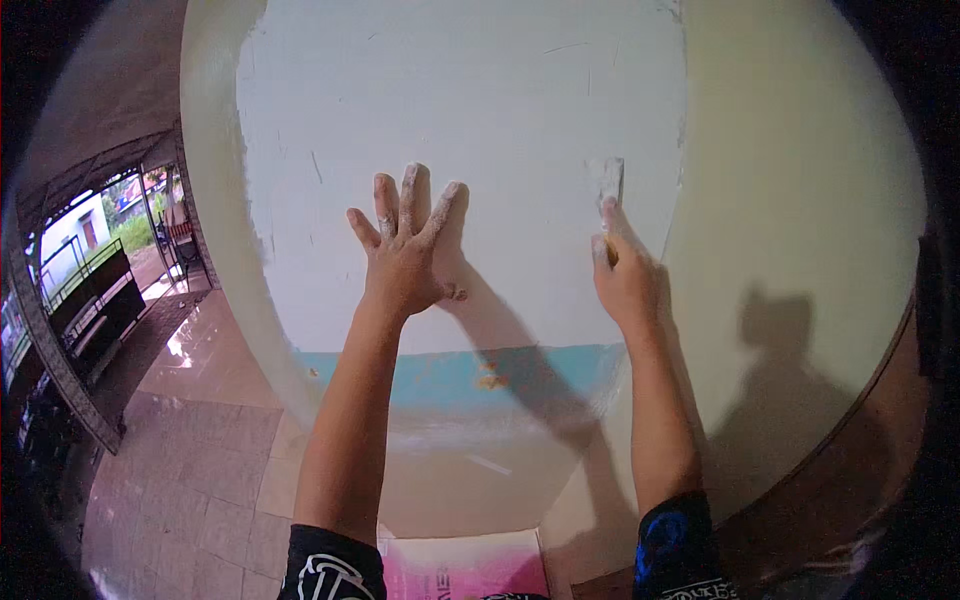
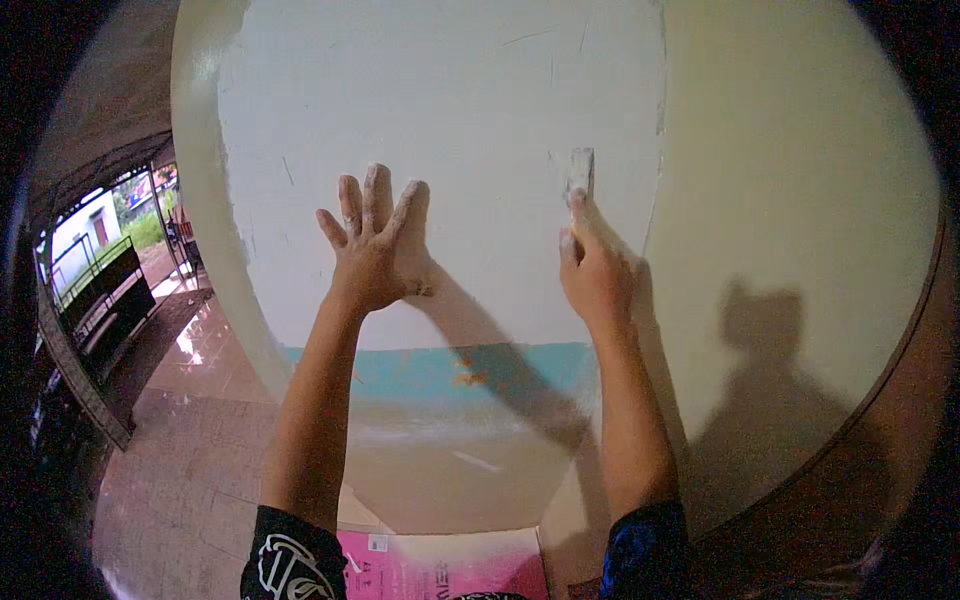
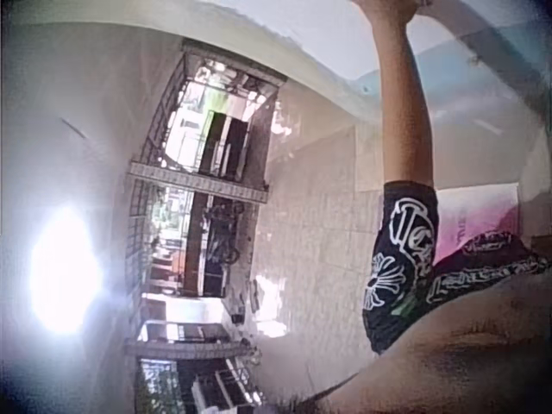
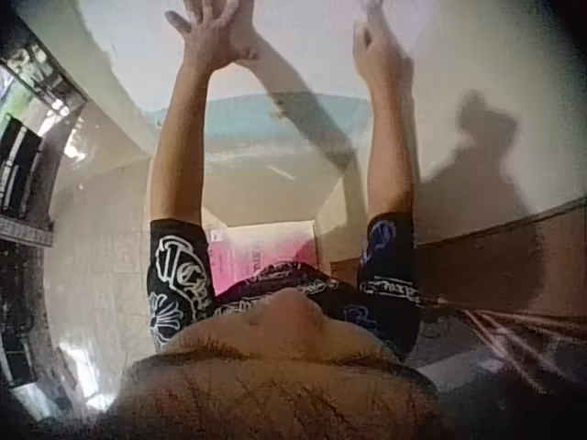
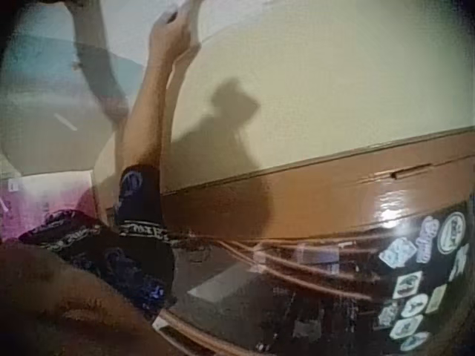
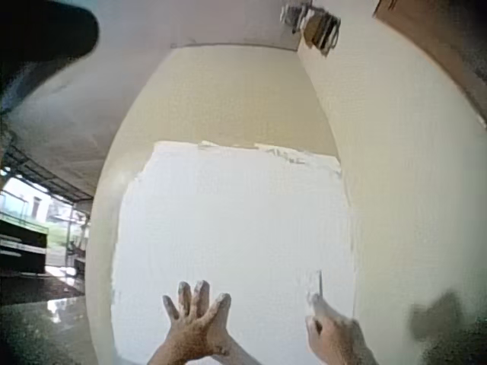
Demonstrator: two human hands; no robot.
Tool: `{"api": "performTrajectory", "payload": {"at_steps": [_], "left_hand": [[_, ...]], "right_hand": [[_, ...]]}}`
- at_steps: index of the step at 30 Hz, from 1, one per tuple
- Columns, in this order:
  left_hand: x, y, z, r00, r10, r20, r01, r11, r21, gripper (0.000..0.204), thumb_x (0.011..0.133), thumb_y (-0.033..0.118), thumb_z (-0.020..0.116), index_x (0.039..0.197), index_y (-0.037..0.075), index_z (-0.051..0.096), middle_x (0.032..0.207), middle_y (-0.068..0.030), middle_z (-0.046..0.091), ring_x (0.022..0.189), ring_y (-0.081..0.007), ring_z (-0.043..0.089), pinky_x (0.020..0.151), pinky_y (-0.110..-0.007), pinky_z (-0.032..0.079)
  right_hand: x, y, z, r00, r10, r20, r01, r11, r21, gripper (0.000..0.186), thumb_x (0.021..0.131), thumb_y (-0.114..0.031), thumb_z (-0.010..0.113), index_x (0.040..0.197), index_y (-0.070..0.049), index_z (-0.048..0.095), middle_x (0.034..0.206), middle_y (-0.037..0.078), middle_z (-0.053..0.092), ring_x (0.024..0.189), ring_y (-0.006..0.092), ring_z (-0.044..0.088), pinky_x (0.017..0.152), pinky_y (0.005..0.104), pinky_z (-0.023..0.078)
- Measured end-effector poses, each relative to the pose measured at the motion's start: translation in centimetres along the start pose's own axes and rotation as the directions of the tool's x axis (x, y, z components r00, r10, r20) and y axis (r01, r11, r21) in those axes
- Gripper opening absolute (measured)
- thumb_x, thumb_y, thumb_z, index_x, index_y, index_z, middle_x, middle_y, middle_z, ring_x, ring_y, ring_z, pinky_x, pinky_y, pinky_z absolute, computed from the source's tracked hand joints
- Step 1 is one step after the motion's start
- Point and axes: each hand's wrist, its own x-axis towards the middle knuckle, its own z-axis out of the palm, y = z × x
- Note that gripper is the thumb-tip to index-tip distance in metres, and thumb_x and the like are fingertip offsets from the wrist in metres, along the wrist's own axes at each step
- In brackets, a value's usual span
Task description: The person applies and smooths plaster onto a wall using a putty knife.
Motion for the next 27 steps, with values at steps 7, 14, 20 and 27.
{"api": "performTrajectory", "payload": {"at_steps": [7,14,20,27], "left_hand": [[0.0,1.1,-0.7,1.0,-0.004,0.007,0.004,1.0,-0.028,0.143,0.044,0.052,0.098,0.162,0.037,0.02,0.171,-0.0159,-0.001,0.154,-0.0489,-0.009,0.112,-0.081,0.0],[-0.2,0.8,-0.7,1.0,-0.021,0.013,0.021,0.999,-0.024,0.144,0.043,0.047,0.1,0.162,0.037,0.02,0.171,-0.0159,0.0,0.154,-0.0497,-0.009,0.111,-0.081,0.001],[-0.2,0.3,-0.8,1.0,-0.001,0.007,0.001,1.0,0.004,0.141,0.046,0.054,0.097,0.162,0.036,0.02,0.171,-0.0167,-0.001,0.154,-0.0492,-0.008,0.111,-0.081,0.001],[-0.1,0.1,0.4,0.999,0.018,-0.032,-0.019,0.999,-0.028,0.141,0.046,0.053,0.097,0.162,0.036,0.02,0.171,-0.0173,0.001,0.154,-0.0497,-0.007,0.11,-0.082,0.001]], "right_hand": [[-9.1,5.3,6.6,0.967,-0.185,-0.174,0.197,0.979,0.051,0.054,0.098,-0.026,0.062,0.151,-0.025,0.05,0.091,0.017,0.073,0.08,0.0363,0.07,0.067,0.046,0.054],[-0.2,-1.1,0.6,0.997,-0.061,-0.053,0.061,0.998,0.004,0.054,0.099,-0.032,0.058,0.151,-0.027,0.048,0.079,0.017,0.071,0.074,0.0402,0.068,0.07,0.0523,0.053],[-8.2,2.7,7.2,0.989,-0.141,-0.051,0.144,0.986,0.083,0.058,0.098,-0.031,0.062,0.153,-0.023,0.047,0.076,0.018,0.07,0.068,0.0359,0.069,0.064,0.0464,0.054],[-2.0,-1.6,3.2,0.993,-0.117,-0.018,0.117,0.993,-0.009,0.057,0.098,-0.03,0.061,0.153,-0.023,0.047,0.073,0.014,0.069,0.064,0.0358,0.067,0.063,0.0475,0.054]]}}
